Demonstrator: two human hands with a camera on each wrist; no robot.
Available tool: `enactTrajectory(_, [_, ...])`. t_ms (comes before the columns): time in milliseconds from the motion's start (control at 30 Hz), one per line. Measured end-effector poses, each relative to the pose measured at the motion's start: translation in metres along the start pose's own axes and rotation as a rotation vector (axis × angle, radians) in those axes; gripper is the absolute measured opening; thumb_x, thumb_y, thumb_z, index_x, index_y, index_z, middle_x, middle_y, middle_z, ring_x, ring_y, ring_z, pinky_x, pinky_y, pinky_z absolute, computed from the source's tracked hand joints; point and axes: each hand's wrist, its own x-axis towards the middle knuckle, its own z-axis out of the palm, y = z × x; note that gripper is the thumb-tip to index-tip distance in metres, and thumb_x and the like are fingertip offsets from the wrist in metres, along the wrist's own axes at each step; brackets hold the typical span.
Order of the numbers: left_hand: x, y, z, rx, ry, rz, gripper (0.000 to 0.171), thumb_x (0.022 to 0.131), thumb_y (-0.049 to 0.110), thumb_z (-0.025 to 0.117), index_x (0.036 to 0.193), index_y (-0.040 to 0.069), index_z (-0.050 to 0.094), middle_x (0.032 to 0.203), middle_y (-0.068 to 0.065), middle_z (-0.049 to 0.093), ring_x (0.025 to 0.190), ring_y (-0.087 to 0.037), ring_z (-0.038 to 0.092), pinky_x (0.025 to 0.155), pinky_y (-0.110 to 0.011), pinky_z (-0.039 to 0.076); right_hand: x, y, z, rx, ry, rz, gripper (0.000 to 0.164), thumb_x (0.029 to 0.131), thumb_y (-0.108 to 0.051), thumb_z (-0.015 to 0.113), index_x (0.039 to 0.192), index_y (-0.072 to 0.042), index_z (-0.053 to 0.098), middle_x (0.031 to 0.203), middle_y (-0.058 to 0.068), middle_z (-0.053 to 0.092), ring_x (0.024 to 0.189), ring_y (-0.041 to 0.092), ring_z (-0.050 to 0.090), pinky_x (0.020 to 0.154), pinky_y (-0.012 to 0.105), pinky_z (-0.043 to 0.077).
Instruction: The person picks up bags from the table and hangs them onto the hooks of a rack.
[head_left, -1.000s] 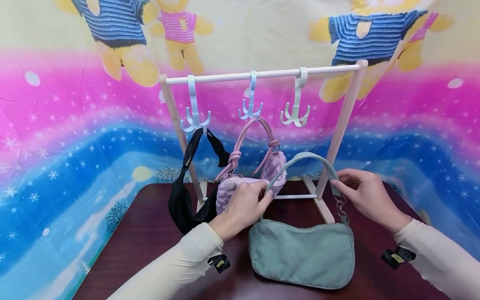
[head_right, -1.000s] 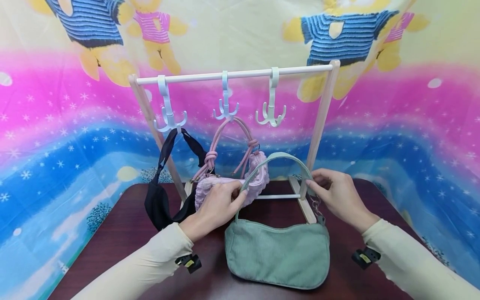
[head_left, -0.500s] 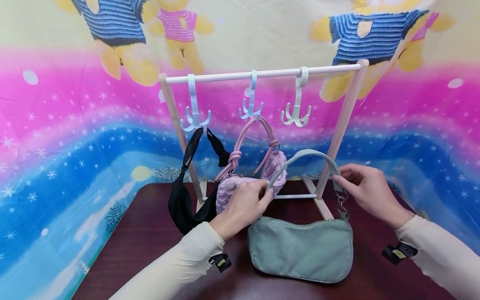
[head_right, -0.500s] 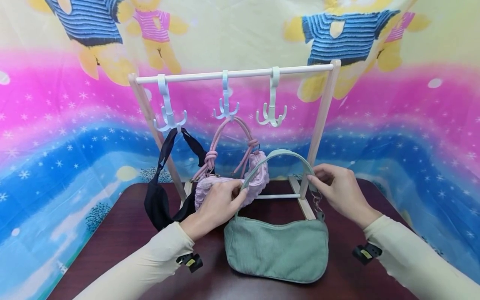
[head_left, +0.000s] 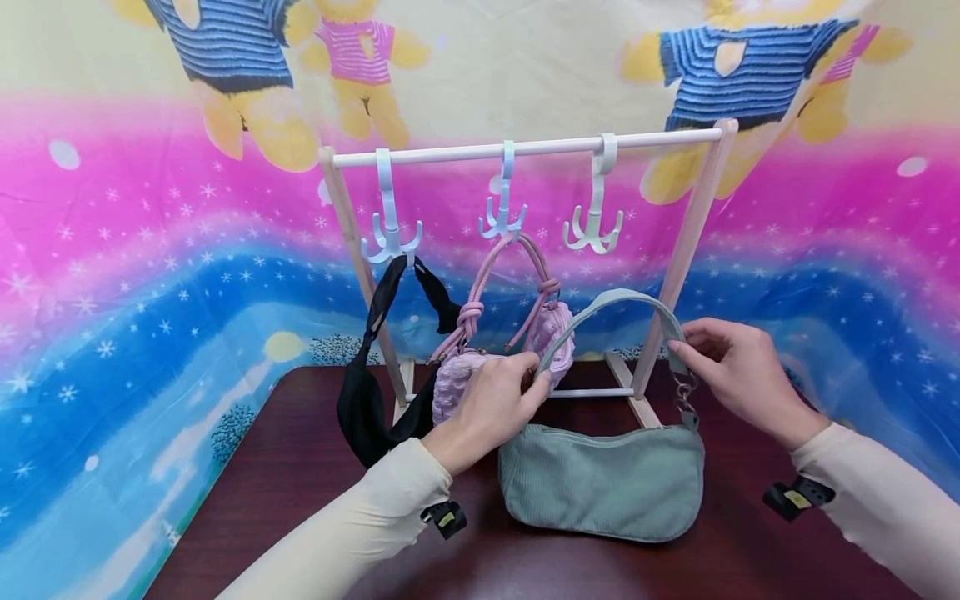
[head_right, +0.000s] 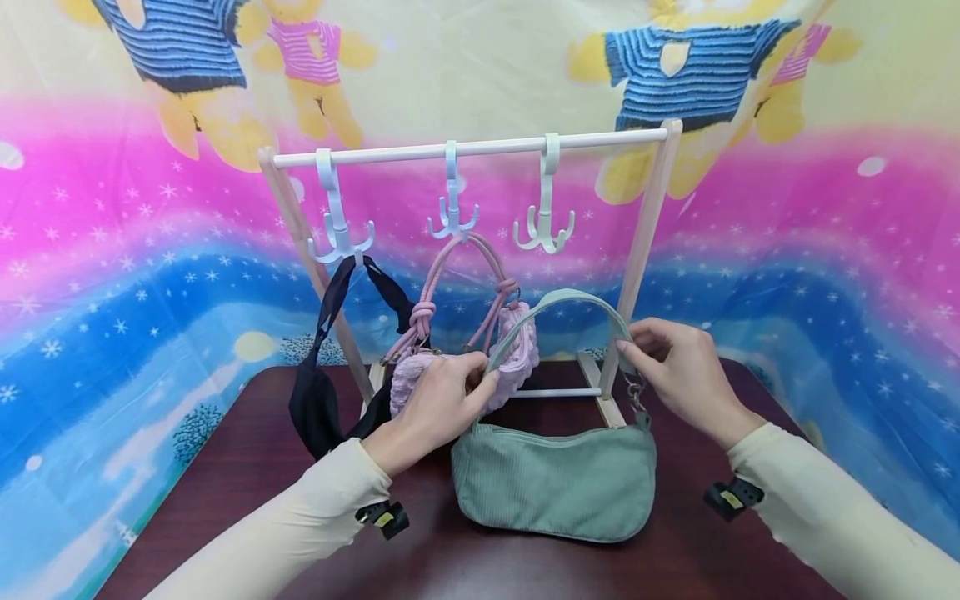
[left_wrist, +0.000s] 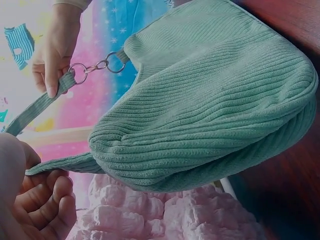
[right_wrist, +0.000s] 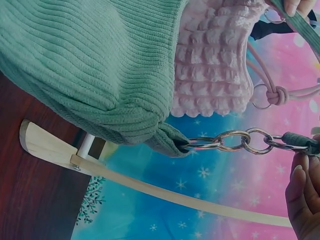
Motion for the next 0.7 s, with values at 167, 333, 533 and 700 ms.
enactTrajectory(167, [0.002,0.001,0.0,-0.009,-0.004,-0.002,0.031,0.102,0.024,0.058,0.072,0.019,0.053,0.056,0.005,0.047,0.048,-0.007,0.043,0.048,-0.022,0.032,0.002,0.001,-0.003,0.007,0.02,-0.008,0.01,0.091,-0.008,0.074,0.101,-0.006,0.075,0.078,0.008,0.074,0.061,-0.006,0.06,0.054,0.014,0.045])
enactTrajectory(333, [0.003,0.001,0.0,-0.019,0.002,-0.001,0.03,0.103,0.024,0.057,0.073,0.019,0.053,0.056,0.006,0.047,0.048,-0.007,0.043,0.048,-0.022,0.033,0.004,0.0,-0.005,0.006,0.024,-0.014,0.009,0.091,-0.008,0.075,0.1,-0.006,0.075,0.078,0.008,0.074,0.063,-0.008,0.06,0.057,0.013,0.046])
enactTrajectory(533, [0.005,0.001,0.0,-0.034,0.015,-0.004,0.031,0.103,0.025,0.057,0.073,0.019,0.052,0.056,0.005,0.047,0.048,-0.008,0.044,0.049,-0.022,0.034,0.01,-0.001,-0.005,0.006,0.03,-0.015,0.009,0.091,-0.008,0.074,0.1,-0.005,0.074,0.078,0.009,0.074,0.063,-0.008,0.06,0.058,0.012,0.046])
enactTrajectory(700, [0.006,0.002,0.0,-0.042,0.011,-0.005,0.031,0.103,0.024,0.057,0.073,0.019,0.053,0.056,0.005,0.047,0.048,-0.008,0.044,0.048,-0.022,0.034,0.014,-0.003,-0.006,-0.003,0.036,-0.01,0.01,0.092,-0.009,0.074,0.1,-0.004,0.074,0.079,0.011,0.074,0.063,-0.01,0.059,0.057,0.013,0.046])
